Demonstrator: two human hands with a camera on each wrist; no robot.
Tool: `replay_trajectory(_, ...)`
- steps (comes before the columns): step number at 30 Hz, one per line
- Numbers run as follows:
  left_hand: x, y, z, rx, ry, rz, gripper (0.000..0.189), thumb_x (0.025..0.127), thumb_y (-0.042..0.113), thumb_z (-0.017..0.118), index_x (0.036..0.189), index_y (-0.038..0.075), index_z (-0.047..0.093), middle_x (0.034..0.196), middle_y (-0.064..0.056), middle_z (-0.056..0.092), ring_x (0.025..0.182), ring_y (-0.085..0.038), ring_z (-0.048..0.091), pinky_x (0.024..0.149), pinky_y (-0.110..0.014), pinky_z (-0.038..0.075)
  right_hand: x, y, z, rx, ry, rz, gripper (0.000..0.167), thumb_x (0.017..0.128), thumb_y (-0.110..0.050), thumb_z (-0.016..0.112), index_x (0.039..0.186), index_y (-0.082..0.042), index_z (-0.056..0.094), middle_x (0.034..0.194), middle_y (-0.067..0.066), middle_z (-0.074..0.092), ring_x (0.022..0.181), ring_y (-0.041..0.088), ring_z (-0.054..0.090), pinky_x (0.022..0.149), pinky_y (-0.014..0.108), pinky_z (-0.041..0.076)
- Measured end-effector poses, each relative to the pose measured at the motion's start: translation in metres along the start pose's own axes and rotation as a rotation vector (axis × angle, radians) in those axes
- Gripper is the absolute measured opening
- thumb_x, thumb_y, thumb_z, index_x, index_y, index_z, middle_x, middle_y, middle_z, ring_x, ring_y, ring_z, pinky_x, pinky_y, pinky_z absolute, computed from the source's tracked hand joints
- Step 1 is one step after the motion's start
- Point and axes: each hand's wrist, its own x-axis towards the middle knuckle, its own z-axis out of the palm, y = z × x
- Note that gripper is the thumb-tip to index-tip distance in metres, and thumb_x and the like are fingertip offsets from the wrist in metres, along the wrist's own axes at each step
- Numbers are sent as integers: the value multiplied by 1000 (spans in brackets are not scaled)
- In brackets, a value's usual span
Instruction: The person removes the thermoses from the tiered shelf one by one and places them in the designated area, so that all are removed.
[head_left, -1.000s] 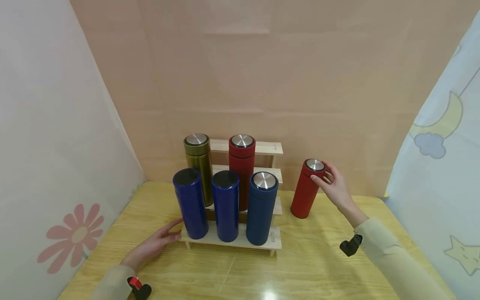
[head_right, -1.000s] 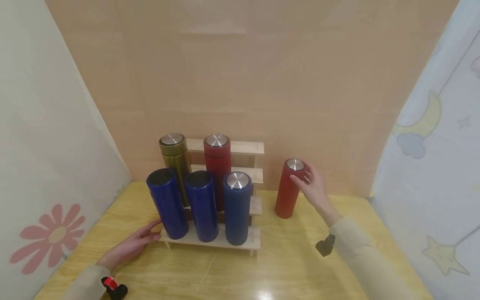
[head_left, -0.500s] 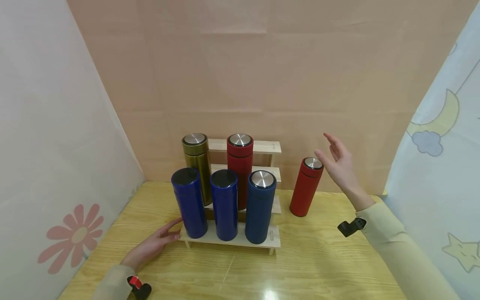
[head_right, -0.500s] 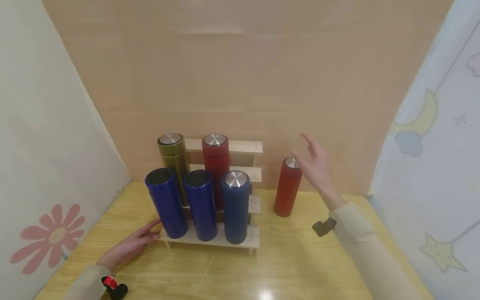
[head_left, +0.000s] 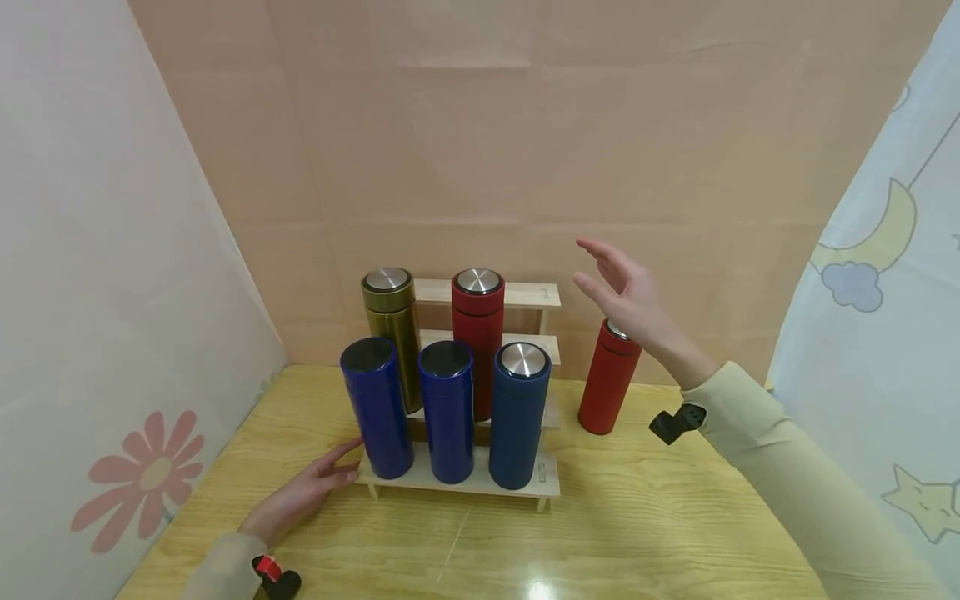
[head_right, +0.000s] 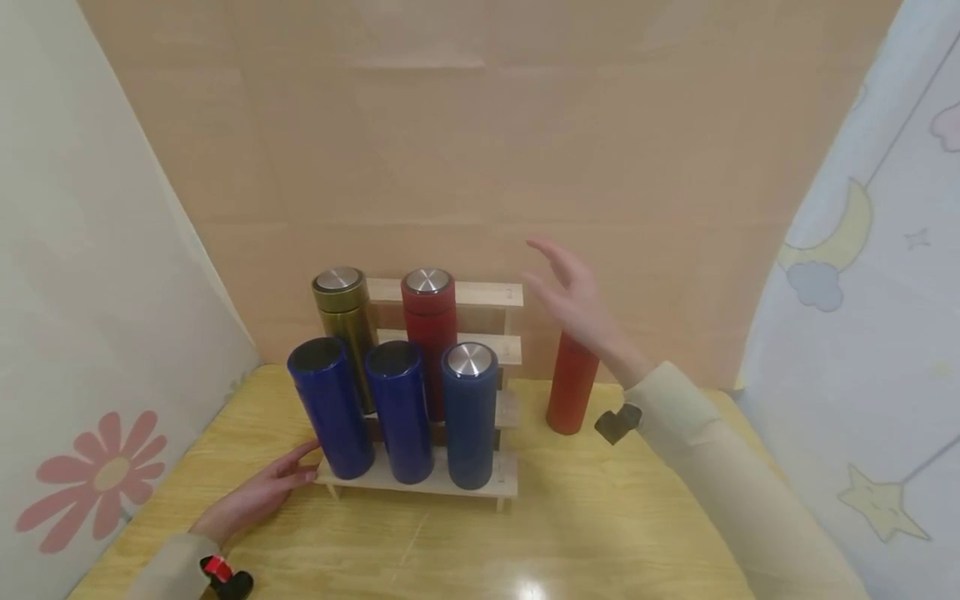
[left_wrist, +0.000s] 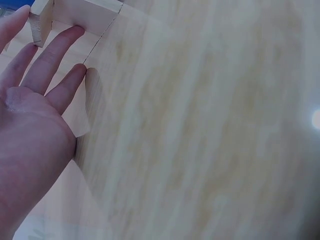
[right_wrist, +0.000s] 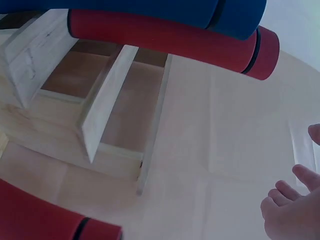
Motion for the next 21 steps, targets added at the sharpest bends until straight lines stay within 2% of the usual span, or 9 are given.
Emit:
replay_trajectory(6,-1,0,2,-10,-2,-16,66,103,19,48,154,2,11,156,-28,-3,137,-49,20,108,-65,7,19,-8,14,-7,-147,-33,50,96,-6,58,143,0,43,147,15,41,139,23,31,113,39,23)
replay_trajectory(13,1,0,3,-30,-8,-30,67,103,19,48,155,4,9,157,-27,-3,137,-48,19,108,-65,5,33,-15,33,-45,-241,-117,41,96,-5,58,136,-1,52,139,14,52,134,23,40,110,44,29)
replay_trajectory(17,1,1,2,-22,0,-33,67,102,20,49,155,4,9,157,-28,-3,137,-49,20,108,-65,6,37,-17,46,-71,-287,-124,43,96,-9,59,138,-1,50,141,13,50,134,24,41,110,40,30)
replay_trajectory(21,2,1,3,-17,-5,-15,67,102,18,48,154,1,9,156,-28,-3,136,-50,20,108,-65,8,38,-13,58,-44,-330,-97,48,95,-7,61,140,4,46,142,17,48,133,27,41,110,37,29)
